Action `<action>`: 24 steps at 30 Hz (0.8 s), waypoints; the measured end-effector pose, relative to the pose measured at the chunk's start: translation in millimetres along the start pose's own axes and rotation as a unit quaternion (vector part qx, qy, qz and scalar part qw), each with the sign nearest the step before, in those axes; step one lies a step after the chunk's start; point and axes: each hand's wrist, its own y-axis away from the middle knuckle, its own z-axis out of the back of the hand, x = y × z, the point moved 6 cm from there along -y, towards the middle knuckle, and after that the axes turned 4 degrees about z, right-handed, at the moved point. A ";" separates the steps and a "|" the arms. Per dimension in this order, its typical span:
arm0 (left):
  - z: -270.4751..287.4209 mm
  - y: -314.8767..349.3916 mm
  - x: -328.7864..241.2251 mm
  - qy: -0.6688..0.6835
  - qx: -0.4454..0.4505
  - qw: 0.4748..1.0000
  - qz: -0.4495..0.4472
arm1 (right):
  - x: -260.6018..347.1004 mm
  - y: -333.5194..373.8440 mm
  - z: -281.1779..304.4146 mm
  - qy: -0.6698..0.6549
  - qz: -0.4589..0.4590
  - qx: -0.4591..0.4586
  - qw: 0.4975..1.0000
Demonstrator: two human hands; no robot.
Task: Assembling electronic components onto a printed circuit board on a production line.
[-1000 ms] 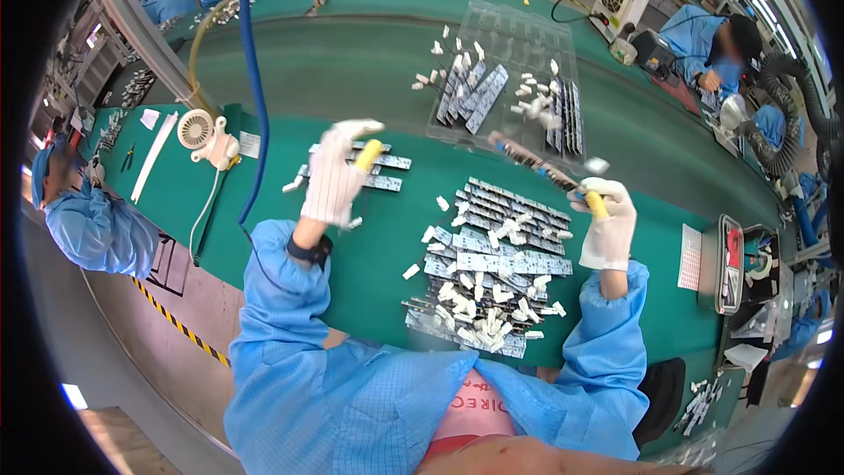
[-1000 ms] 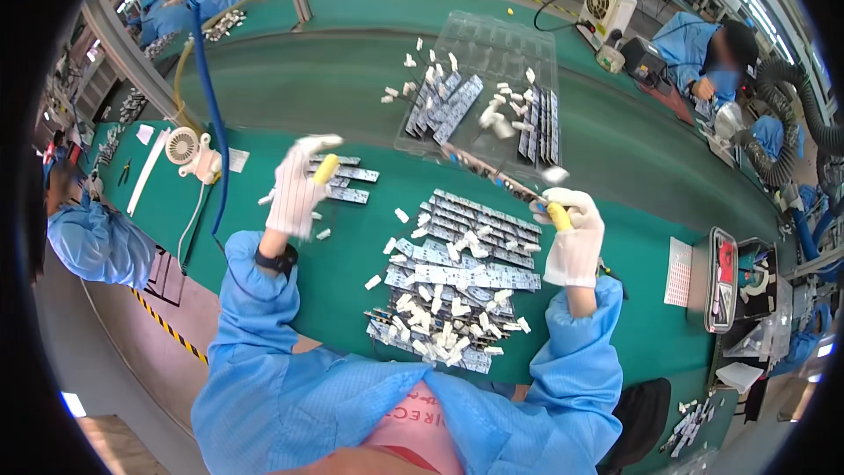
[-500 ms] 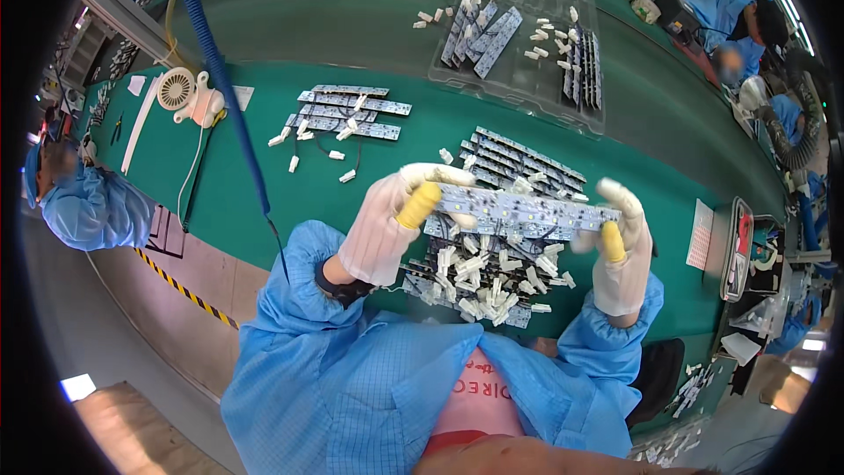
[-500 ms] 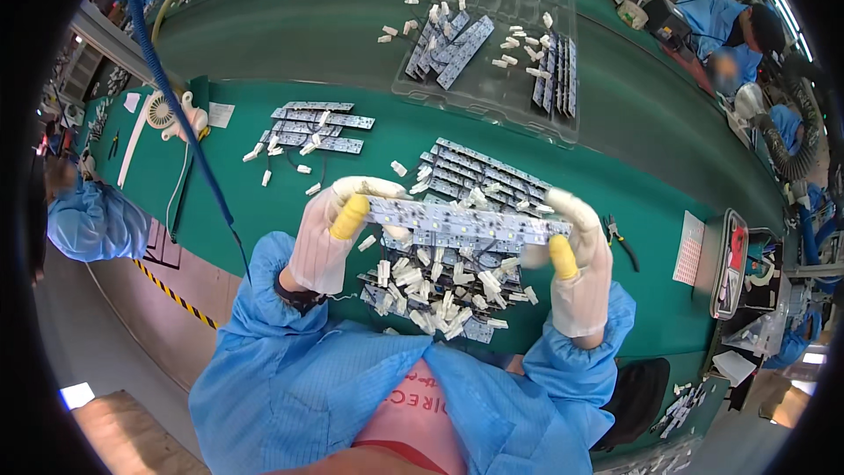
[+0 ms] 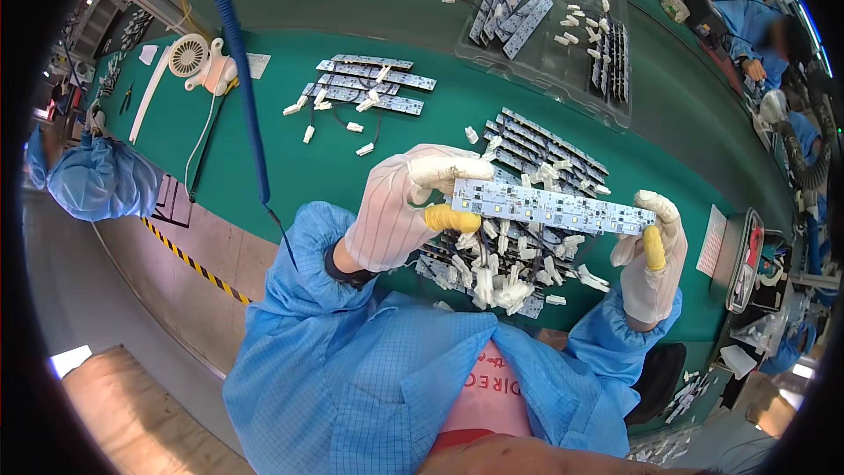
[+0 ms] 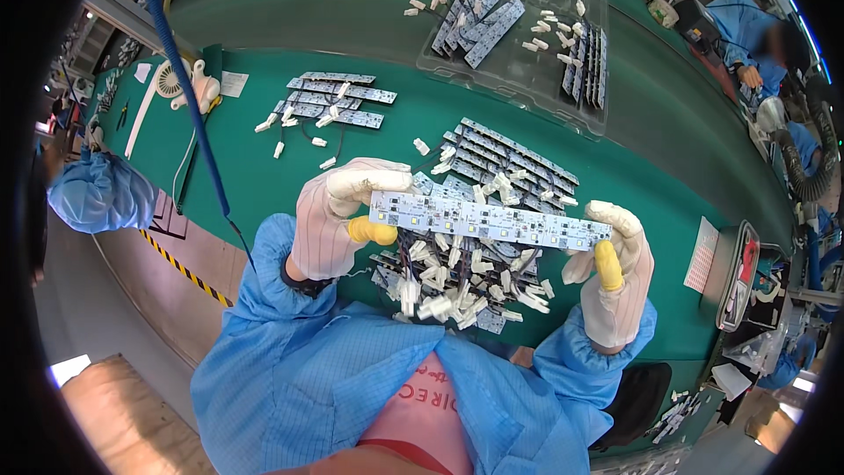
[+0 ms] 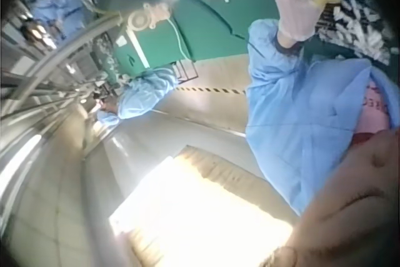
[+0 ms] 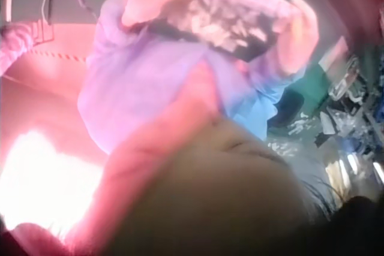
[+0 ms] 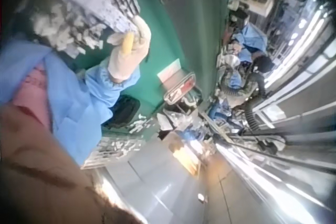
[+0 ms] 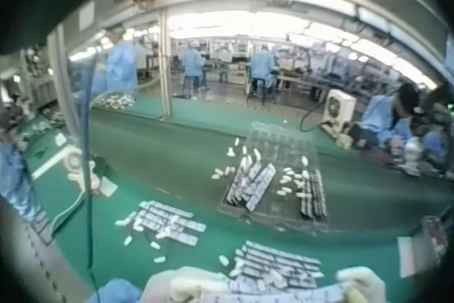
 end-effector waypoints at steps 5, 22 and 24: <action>3.1 1.7 -7.1 -0.057 0.003 0.998 0.011 | 2.2 2.8 -1.7 -0.038 0.010 -0.003 0.999; 17.2 2.1 -0.6 0.043 -0.068 0.995 0.051 | 0.4 6.9 -9.0 -0.048 -0.042 0.022 0.998; 18.6 1.8 2.9 0.050 -0.085 0.994 0.041 | 0.6 5.7 -13.4 -0.073 -0.052 0.060 0.994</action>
